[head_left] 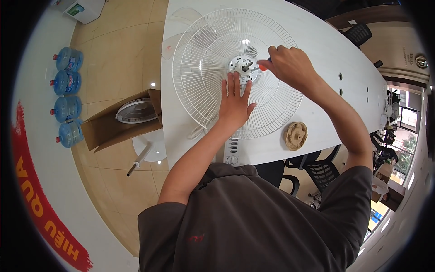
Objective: Repairing a white oscillating fan by loosening screws and assembling parts.
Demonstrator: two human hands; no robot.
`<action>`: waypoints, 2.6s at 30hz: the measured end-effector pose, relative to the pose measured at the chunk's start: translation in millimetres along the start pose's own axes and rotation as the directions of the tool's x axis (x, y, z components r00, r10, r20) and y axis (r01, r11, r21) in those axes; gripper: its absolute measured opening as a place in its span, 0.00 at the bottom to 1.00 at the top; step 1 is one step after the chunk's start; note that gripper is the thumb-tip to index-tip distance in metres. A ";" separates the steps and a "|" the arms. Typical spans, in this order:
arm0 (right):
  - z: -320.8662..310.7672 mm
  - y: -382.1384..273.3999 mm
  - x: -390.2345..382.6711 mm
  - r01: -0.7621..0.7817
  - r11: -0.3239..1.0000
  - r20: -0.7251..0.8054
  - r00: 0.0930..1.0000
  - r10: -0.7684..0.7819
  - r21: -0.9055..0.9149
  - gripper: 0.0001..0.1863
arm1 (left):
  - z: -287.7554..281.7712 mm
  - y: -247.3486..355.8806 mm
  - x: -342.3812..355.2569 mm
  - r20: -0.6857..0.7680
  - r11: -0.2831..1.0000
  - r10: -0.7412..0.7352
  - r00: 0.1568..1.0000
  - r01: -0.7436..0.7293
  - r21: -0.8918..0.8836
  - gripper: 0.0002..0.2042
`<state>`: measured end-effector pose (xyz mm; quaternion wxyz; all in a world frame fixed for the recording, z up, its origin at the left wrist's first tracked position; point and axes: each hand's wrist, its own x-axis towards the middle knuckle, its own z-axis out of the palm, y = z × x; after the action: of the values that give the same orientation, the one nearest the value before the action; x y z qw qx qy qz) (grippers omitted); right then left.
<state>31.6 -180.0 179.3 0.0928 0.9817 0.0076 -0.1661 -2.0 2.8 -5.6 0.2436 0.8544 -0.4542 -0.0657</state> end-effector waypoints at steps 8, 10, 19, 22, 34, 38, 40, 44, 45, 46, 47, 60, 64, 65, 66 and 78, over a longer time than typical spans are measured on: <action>16.4 26.6 -10.6 0.360 0.932 -0.442 0.842 -0.309 0.034 0.22 | 0.0 1.3 1.9 0.008 1.000 -0.001 1.000 0.001 0.003 0.37; 15.2 18.6 -13.2 0.139 0.990 -0.189 0.973 -0.136 0.003 0.24 | 0.1 0.5 1.3 0.014 1.000 -0.006 1.000 0.006 0.007 0.37; 16.3 27.1 -12.2 0.304 0.939 -0.419 0.883 -0.213 0.162 0.22 | -1.4 2.2 1.6 0.034 1.000 0.006 0.999 -0.007 0.025 0.37; 19.6 26.4 -9.6 0.318 0.946 -0.354 0.893 -0.277 0.061 0.23 | 0.6 0.6 1.1 0.010 1.000 -0.003 1.000 0.003 0.019 0.37; 18.2 13.9 -8.6 0.042 0.992 -0.234 0.972 -0.014 0.115 0.28 | 0.7 0.1 0.2 0.020 1.000 -0.014 1.000 0.014 -0.008 0.37; 10.2 4.6 -18.1 0.108 0.991 -0.192 0.977 -0.091 0.080 0.29 | -0.3 0.0 0.2 0.039 1.000 -0.015 0.999 0.015 -0.009 0.37; 11.4 8.4 -20.2 0.116 0.993 -0.183 0.976 -0.121 -0.035 0.27 | -0.4 0.1 0.2 0.044 1.000 -0.014 0.999 0.013 0.006 0.37; 14.5 11.1 -18.0 0.213 0.944 -0.137 0.958 -0.253 -0.252 0.20 | -1.7 -0.7 -0.3 0.040 1.000 -0.015 0.999 0.015 0.022 0.37; 12.5 11.7 -17.8 0.217 0.943 -0.136 0.957 -0.256 -0.253 0.20 | -2.3 -0.8 -0.6 0.048 1.000 -0.016 0.999 0.015 0.027 0.37; 7.4 11.6 -18.5 0.243 0.935 -0.146 0.947 -0.286 -0.256 0.18 | -2.7 -0.3 -0.5 0.047 1.000 -0.019 0.999 0.018 0.024 0.37; 4.6 11.1 -18.8 0.270 0.927 -0.157 0.936 -0.317 -0.260 0.15 | -3.0 0.1 0.2 0.051 1.000 -0.015 0.999 0.014 0.028 0.37; -2.8 7.5 -10.4 -0.008 1.000 0.154 0.988 0.005 0.017 0.12 | -3.9 1.4 1.5 0.048 0.999 -0.009 0.999 0.007 0.043 0.37; 2.3 5.8 -22.5 -0.051 0.992 0.033 0.998 0.047 0.115 0.20 | -1.2 1.2 1.7 0.023 0.999 -0.006 1.000 0.005 0.035 0.37; 6.2 9.8 -25.2 -0.001 0.994 -0.024 1.000 0.003 0.112 0.24 | -1.5 1.7 1.5 0.034 1.000 -0.007 0.999 0.006 0.029 0.37; 8.5 15.5 -27.6 -0.002 0.994 -0.027 1.000 0.005 0.111 0.24 | -1.7 1.9 1.6 0.045 1.000 -0.009 0.999 0.008 0.022 0.37; 2.8 7.3 -14.3 0.238 0.968 -0.177 0.952 -0.249 -0.080 0.13 | -1.6 1.7 1.8 0.055 0.999 -0.007 0.998 0.005 0.040 0.36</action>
<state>17.6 -187.4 182.7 0.0987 0.9814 0.1420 -0.0836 -1.7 1.1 -3.2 0.2138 0.8584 -0.4593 -0.0808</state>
